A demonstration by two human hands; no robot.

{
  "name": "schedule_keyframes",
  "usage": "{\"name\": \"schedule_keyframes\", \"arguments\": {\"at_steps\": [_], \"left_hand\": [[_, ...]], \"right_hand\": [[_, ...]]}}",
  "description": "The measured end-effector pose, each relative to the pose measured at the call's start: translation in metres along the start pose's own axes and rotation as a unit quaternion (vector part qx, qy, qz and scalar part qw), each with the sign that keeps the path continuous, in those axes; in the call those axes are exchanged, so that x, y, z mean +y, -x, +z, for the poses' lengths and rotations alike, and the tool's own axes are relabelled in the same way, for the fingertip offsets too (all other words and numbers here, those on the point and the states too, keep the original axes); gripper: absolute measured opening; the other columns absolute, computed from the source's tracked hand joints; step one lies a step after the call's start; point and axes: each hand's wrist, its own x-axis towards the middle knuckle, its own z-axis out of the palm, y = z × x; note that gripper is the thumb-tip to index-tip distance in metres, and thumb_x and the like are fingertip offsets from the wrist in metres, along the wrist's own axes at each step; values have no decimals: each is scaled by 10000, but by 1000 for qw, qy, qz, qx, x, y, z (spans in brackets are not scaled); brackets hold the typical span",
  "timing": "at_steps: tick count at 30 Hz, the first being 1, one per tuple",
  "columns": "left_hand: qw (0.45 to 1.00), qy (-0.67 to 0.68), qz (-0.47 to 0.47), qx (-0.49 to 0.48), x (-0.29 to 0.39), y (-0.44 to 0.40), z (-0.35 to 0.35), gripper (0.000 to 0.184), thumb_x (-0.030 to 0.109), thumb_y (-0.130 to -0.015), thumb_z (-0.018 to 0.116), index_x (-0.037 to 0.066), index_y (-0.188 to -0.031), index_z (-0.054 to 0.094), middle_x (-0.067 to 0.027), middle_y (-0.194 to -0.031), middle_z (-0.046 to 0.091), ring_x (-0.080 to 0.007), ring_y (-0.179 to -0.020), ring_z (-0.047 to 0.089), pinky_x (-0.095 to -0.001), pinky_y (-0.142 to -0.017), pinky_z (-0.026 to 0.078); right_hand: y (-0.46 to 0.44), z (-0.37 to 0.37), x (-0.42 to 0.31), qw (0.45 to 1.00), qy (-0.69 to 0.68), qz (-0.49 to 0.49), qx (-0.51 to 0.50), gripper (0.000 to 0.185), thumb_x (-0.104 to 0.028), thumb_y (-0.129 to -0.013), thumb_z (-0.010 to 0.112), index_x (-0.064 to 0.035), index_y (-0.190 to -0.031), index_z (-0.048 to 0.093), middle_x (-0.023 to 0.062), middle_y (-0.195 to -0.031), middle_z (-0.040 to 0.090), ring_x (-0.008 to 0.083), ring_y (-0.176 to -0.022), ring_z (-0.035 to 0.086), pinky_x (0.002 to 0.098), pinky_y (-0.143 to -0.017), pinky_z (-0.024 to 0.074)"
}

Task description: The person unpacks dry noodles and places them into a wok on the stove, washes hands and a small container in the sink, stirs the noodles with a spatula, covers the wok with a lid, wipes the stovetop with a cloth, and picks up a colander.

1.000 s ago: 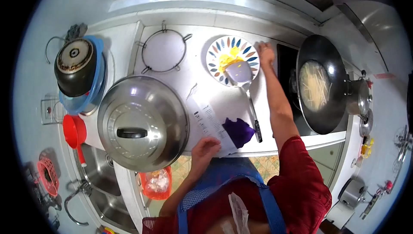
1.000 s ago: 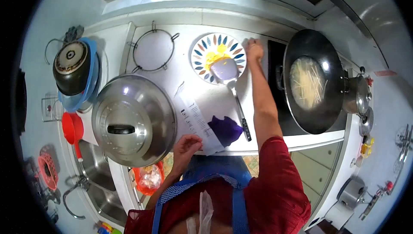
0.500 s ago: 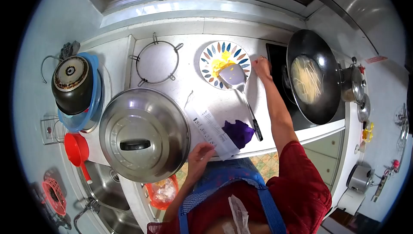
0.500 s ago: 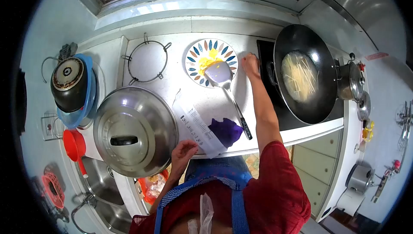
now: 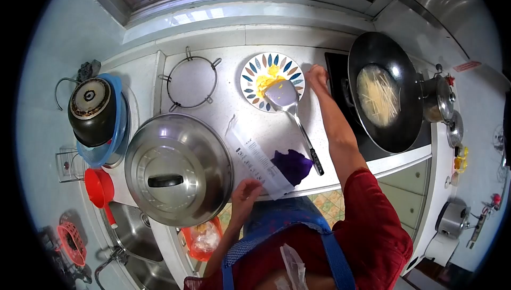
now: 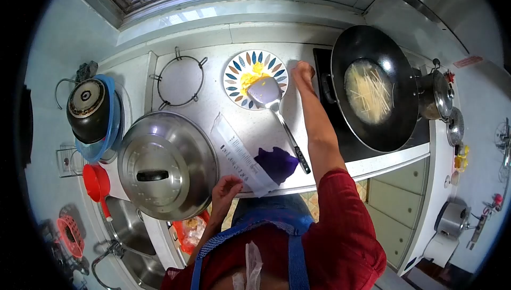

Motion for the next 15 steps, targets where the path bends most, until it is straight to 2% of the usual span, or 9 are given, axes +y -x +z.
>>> {"name": "schedule_keyframes", "arguments": {"at_steps": [2, 3, 4, 6, 8, 10, 12, 14, 15], "left_hand": [[1000, 2, 4, 0, -5, -1, 4, 196, -4, -816, 585, 22, -1005, 542, -44, -953, 584, -114, -867, 553, -239, -786, 445], [1000, 2, 6, 4, -5, 0, 6, 196, -4, -816, 585, 22, -1005, 542, -44, -953, 584, -114, -867, 553, -239, -786, 445], [1000, -5, 12, 8, -4, 0, 10, 192, -2, -816, 585, 23, -1003, 544, -46, -951, 586, -116, -863, 556, -240, -783, 446], [1000, -12, 20, 10, 1, -1, 14, 189, 0, -816, 584, 24, -1000, 546, -48, -949, 588, -119, -859, 559, -242, -780, 446], [1000, -2, 29, 9, 6, -1, 21, 184, -1, -818, 578, 27, -997, 549, -50, -935, 592, -120, -855, 562, -244, -769, 450], [1000, -2, 30, 6, 3, -5, 26, 161, 17, -826, 571, 24, -985, 555, -42, -924, 588, -111, -841, 559, -236, -760, 449], [1000, -6, 26, -15, 4, -10, 32, 140, 35, -834, 564, 20, -973, 562, -35, -913, 583, -102, -827, 556, -228, -751, 448], [1000, 22, 18, -8, 8, -20, 44, 145, 56, -846, 549, 20, -986, 559, -37, -922, 581, -115, -821, 561, -241, -721, 463], [999, 19, 37, -18, 11, -26, 53, 198, 66, -851, 540, 17, -1042, 555, -45, -936, 583, -123, -814, 565, -255, -702, 472]], "right_hand": [[3, -19, -11, 986, 149, -26, -73, 147, -140, -805, 550, -125, -861, 685, 42, -891, 663, 179, -784, 651, 339, -540, 520], [3, -17, -10, 986, 147, -30, -72, 147, -140, -805, 550, -125, -861, 685, 42, -891, 663, 179, -784, 651, 339, -540, 520], [4, -16, -6, 992, 105, -33, -66, 182, -204, -757, 571, -77, -841, 671, 121, -835, 650, 240, -788, 648, 357, -607, 517], [12, -12, 2, 996, 63, -35, -59, 272, -269, -709, 592, -29, -821, 656, 200, -779, 636, 301, -792, 645, 375, -674, 515], [41, -6, 18, 985, -155, 19, 69, 266, -255, -701, 597, -7, -783, 644, 209, -778, 632, 288, -749, 646, 376, -625, 503], [83, 0, 40, 949, -263, -77, 155, 223, -198, -707, 597, 23, -729, 612, 222, -740, 616, 261, -651, 620, 378, -583, 477], [139, -22, 40, 943, -317, -39, 88, 129, -113, -727, 572, 14, -705, 567, 144, -666, 599, 195, -569, 557, 329, -544, 449], [203, -18, 42, 836, -547, -32, -13, 53, -51, -792, 516, -53, -739, 510, -41, -667, 474, 57, -596, 455, 222, -505, 373], [235, -49, 33, 834, -543, 7, -103, 79, -68, -809, 517, -53, -731, 513, -38, -668, 467, 39, -620, 444, 211, -516, 371]]}}
